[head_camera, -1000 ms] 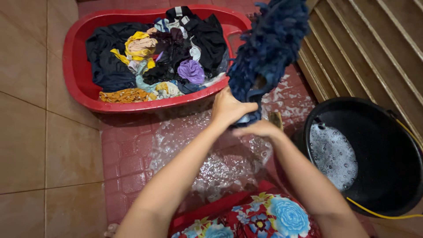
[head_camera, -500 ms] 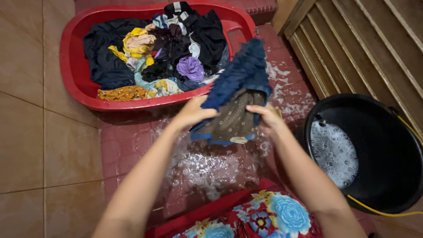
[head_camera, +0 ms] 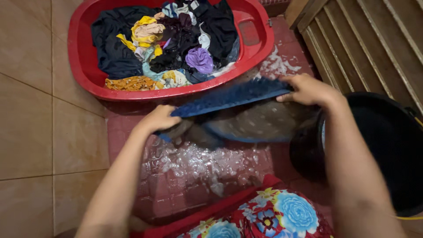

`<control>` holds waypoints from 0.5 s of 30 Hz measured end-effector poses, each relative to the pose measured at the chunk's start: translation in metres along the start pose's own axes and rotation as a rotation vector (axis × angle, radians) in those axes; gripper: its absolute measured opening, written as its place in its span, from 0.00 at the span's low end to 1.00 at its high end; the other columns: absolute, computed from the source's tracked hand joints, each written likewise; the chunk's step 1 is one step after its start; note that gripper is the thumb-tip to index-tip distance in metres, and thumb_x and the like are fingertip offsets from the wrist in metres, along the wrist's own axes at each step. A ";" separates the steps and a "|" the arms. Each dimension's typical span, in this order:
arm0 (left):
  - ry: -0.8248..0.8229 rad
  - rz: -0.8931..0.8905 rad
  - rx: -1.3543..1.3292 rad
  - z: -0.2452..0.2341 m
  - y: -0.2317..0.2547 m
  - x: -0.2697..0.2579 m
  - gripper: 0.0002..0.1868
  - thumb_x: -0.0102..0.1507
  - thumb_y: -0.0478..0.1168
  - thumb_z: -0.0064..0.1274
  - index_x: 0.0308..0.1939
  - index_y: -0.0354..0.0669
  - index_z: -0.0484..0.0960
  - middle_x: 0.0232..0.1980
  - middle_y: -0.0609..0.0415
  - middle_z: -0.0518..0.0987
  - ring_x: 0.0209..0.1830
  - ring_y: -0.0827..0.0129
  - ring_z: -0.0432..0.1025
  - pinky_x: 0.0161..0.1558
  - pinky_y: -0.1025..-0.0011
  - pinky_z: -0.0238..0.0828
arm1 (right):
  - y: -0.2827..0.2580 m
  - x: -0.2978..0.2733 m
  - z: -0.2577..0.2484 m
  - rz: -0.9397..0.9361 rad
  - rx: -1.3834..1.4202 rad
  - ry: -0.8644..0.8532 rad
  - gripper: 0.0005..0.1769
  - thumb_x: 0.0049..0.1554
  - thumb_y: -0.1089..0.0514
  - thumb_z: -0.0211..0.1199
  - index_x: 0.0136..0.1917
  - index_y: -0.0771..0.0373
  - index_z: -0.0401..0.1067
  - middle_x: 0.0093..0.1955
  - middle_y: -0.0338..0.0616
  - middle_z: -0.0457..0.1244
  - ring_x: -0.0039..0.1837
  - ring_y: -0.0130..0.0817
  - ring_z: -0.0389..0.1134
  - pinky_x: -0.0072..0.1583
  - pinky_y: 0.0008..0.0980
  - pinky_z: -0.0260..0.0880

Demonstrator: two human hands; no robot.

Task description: The person scrubs a blue mat and a brown patterned cloth with a brush on a tiled floor, rinses them in a bucket of soapy water, and pours water over them using a scoop.

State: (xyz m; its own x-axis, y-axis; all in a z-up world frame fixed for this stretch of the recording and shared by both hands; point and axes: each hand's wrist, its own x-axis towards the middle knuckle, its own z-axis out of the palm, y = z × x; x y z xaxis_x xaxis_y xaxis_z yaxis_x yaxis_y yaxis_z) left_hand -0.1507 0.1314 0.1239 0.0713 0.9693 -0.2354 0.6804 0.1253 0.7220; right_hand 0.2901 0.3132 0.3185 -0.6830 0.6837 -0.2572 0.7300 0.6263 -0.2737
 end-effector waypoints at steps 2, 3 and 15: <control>-0.002 0.004 0.057 -0.005 -0.018 -0.004 0.21 0.57 0.44 0.55 0.52 0.43 0.86 0.44 0.37 0.85 0.44 0.52 0.81 0.51 0.61 0.76 | -0.009 0.005 -0.007 0.039 -0.034 -0.092 0.39 0.48 0.45 0.74 0.69 0.61 0.69 0.60 0.58 0.68 0.63 0.53 0.70 0.63 0.44 0.68; -0.005 0.005 0.084 -0.008 -0.022 -0.008 0.20 0.57 0.44 0.53 0.51 0.45 0.87 0.43 0.37 0.85 0.43 0.50 0.82 0.51 0.60 0.77 | -0.015 0.007 -0.008 0.060 -0.051 -0.140 0.40 0.47 0.44 0.74 0.69 0.58 0.69 0.61 0.56 0.68 0.63 0.53 0.69 0.63 0.45 0.68; -0.153 -0.061 0.326 -0.091 0.058 -0.073 0.13 0.52 0.46 0.59 0.38 0.49 0.90 0.30 0.43 0.85 0.29 0.54 0.80 0.37 0.57 0.75 | -0.026 0.012 0.045 -0.165 -0.331 0.312 0.39 0.50 0.73 0.62 0.68 0.36 0.76 0.67 0.44 0.68 0.67 0.44 0.66 0.63 0.44 0.63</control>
State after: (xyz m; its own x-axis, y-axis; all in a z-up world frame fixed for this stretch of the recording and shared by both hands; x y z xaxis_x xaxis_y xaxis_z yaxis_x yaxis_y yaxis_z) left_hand -0.1832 0.0868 0.2424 0.1145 0.9161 -0.3842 0.8818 0.0844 0.4640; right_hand 0.2616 0.2886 0.2807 -0.7866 0.6136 0.0685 0.6166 0.7865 0.0348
